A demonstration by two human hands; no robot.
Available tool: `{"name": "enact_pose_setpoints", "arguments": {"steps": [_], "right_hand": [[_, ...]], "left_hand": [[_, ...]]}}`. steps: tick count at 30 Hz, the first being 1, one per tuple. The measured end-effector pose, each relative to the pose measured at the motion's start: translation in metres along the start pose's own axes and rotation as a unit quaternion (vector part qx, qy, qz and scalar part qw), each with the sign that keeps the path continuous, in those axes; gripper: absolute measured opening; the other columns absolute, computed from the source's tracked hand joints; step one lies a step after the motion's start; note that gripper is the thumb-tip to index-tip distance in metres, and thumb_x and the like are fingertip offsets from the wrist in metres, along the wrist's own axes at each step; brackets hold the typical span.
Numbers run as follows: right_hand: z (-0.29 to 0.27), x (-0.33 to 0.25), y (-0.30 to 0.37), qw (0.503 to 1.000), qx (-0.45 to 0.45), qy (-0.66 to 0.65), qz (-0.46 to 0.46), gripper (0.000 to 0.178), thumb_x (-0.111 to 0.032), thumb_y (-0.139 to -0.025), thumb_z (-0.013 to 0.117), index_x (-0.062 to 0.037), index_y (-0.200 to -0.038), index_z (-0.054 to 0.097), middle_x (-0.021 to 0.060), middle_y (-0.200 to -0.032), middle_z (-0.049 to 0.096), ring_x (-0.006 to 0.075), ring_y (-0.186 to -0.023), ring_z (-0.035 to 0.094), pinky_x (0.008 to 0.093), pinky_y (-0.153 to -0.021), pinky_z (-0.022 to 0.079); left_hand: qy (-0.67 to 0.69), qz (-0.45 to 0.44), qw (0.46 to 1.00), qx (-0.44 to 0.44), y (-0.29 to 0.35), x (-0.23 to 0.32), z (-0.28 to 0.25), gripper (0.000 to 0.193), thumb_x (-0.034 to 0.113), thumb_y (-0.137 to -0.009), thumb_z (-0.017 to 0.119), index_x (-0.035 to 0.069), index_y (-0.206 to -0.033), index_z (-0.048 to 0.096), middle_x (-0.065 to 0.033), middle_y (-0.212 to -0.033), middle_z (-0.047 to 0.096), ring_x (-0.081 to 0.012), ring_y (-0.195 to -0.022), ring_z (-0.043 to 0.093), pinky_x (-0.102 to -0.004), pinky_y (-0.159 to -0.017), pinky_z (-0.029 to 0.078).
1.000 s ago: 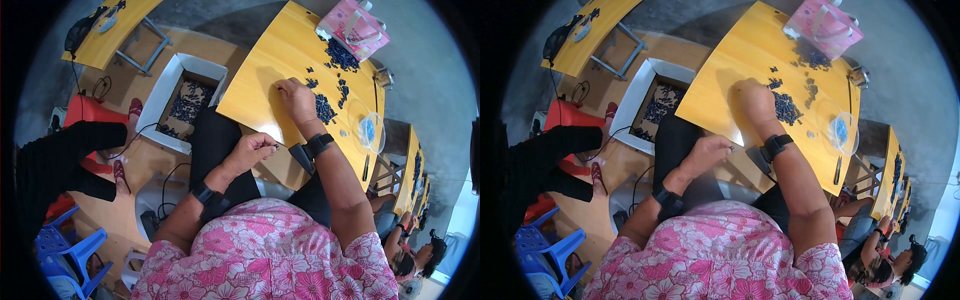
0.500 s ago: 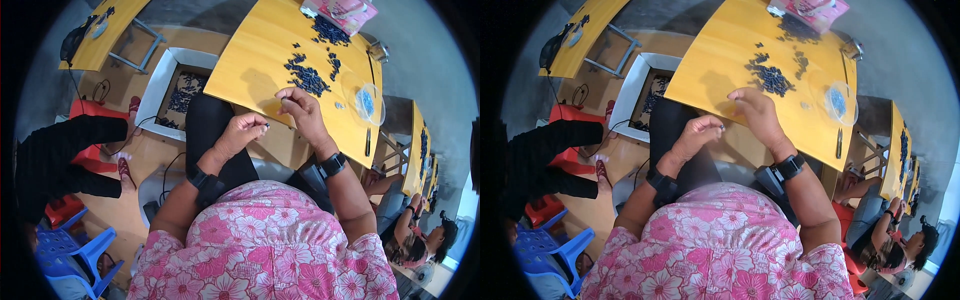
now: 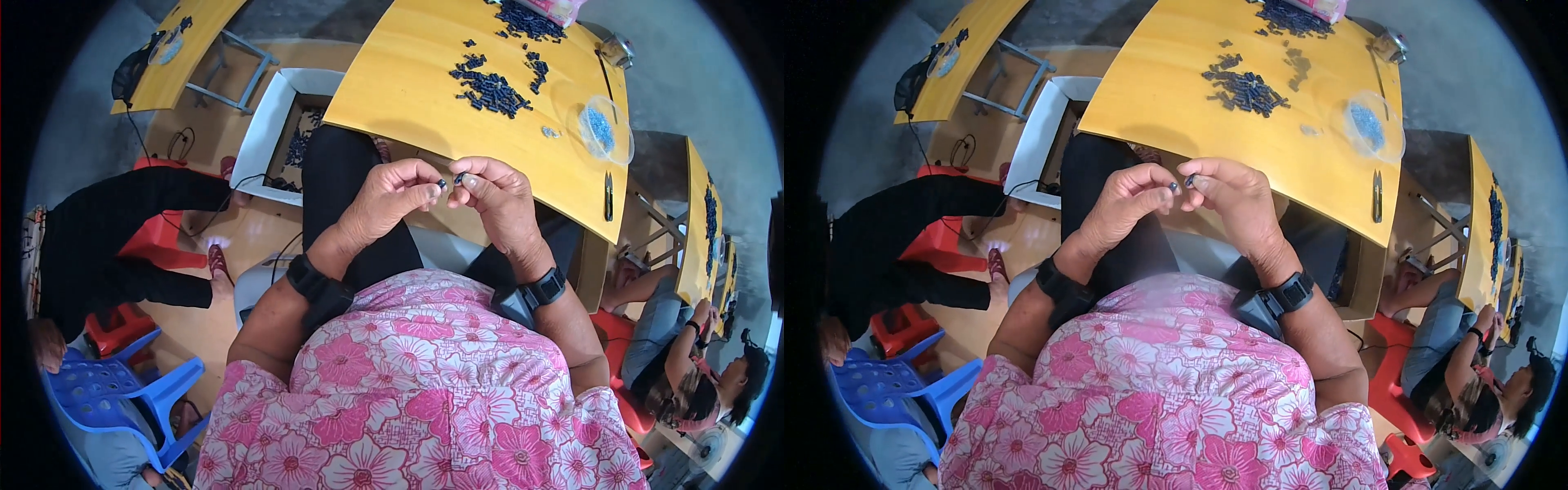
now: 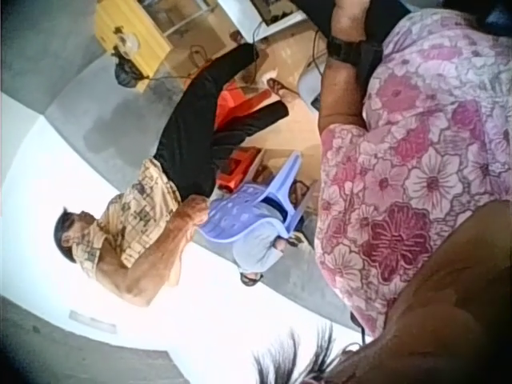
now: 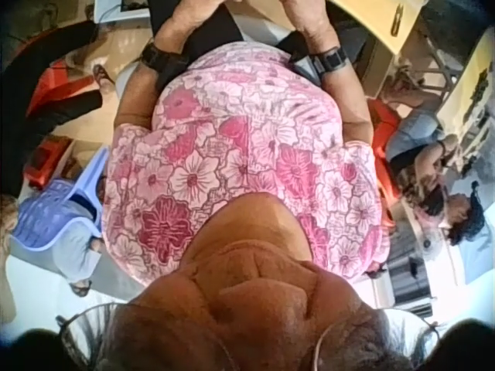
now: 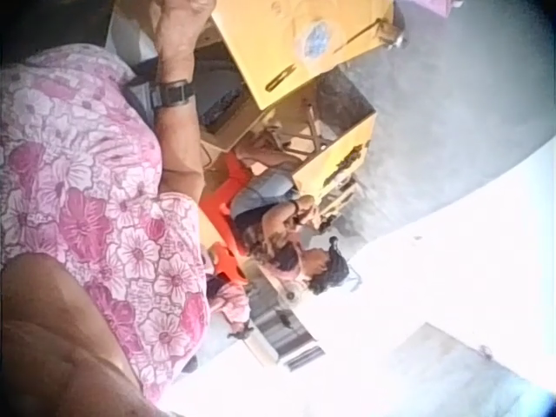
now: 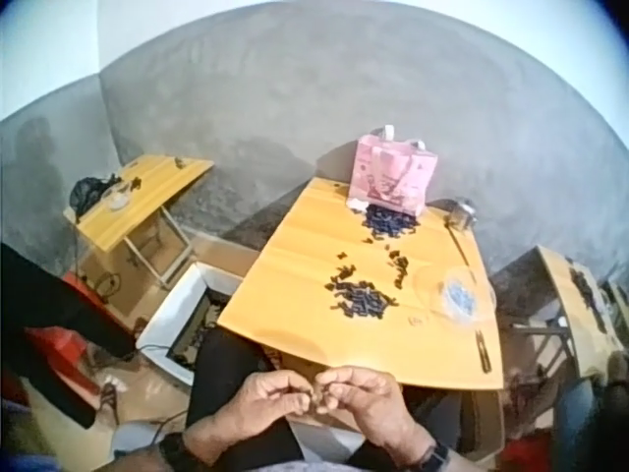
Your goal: Assembling small black plastic components by hand at a workbench.
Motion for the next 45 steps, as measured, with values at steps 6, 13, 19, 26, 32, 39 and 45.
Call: {"name": "enact_pose_setpoints", "arguments": {"steps": [6,13,19,26,32,39,45], "right_hand": [[-0.004,-0.017,0.012,0.997,0.013,0.059,-0.048,0.020,-0.001,-0.089,0.054,0.0004,-0.105,0.066,0.0036,-0.078,0.063,0.0110,-0.074,0.060,0.0241,-0.074,0.050],[-0.001,-0.028,0.017,0.989,-0.001,0.092,-0.113,0.019,0.005,-0.088,0.054,0.0023,-0.103,0.065,0.0060,-0.088,0.064,0.0103,-0.076,0.060,0.0236,-0.074,0.051],[0.003,-0.030,0.017,0.986,-0.001,0.112,-0.127,0.018,0.005,-0.088,0.054,0.0027,-0.102,0.065,0.0057,-0.088,0.063,0.0100,-0.076,0.060,0.0234,-0.073,0.051],[0.005,-0.032,0.016,0.982,-0.001,0.130,-0.140,0.018,0.006,-0.087,0.055,0.0021,-0.100,0.066,0.0053,-0.087,0.062,0.0101,-0.076,0.060,0.0228,-0.072,0.050],[0.006,-0.035,0.016,0.974,0.006,0.172,-0.149,0.018,0.007,-0.086,0.056,0.0008,-0.099,0.066,0.0053,-0.087,0.061,0.0098,-0.074,0.060,0.0225,-0.071,0.050],[0.007,-0.039,0.017,0.958,0.009,0.224,-0.180,0.018,0.008,-0.085,0.055,-0.0007,-0.097,0.066,0.0059,-0.085,0.061,0.0108,-0.073,0.061,0.0228,-0.069,0.050],[0.010,-0.040,0.019,0.938,0.008,0.282,-0.202,0.017,0.008,-0.085,0.056,-0.0006,-0.095,0.066,0.0067,-0.086,0.061,0.0110,-0.070,0.062,0.0223,-0.067,0.050]], "left_hand": [[0.000,0.014,1.000,-0.012,-0.003,0.005,0.015,0.015,0.016,-0.090,0.063,0.002,-0.094,0.063,-0.0008,-0.086,0.063,-0.0064,-0.076,0.055,-0.0215,-0.072,0.046],[0.016,0.031,0.999,-0.027,-0.006,0.011,0.024,0.015,0.013,-0.090,0.061,0.001,-0.098,0.063,-0.0040,-0.094,0.066,-0.0075,-0.083,0.058,-0.0216,-0.075,0.046],[0.025,0.048,0.998,-0.027,-0.004,0.014,0.025,0.015,0.012,-0.090,0.060,0.000,-0.099,0.063,-0.0055,-0.094,0.066,-0.0087,-0.086,0.060,-0.0221,-0.076,0.047],[0.028,0.062,0.997,-0.026,-0.004,0.017,0.025,0.014,0.011,-0.090,0.060,0.000,-0.099,0.062,-0.0059,-0.093,0.067,-0.0090,-0.085,0.060,-0.0223,-0.076,0.047],[0.027,0.060,0.997,-0.027,-0.004,0.020,0.025,0.014,0.012,-0.091,0.060,0.000,-0.097,0.062,-0.0058,-0.092,0.066,-0.0082,-0.085,0.059,-0.0221,-0.076,0.046],[0.021,0.054,0.998,-0.019,-0.003,0.018,0.025,0.013,0.012,-0.091,0.060,-0.001,-0.093,0.061,-0.0053,-0.091,0.066,-0.0078,-0.084,0.059,-0.0219,-0.075,0.046],[-0.008,0.045,0.999,-0.008,-0.003,0.015,0.024,0.015,0.014,-0.090,0.061,-0.001,-0.090,0.061,-0.0053,-0.088,0.066,-0.0080,-0.084,0.059,-0.0212,-0.075,0.045]]}}
Point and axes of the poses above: each hand's wrist, its own y-axis away from the middle knuckle, its own z-axis out of the palm, x = y × z, the point moved 4 cm from there along -y, towards the middle knuckle
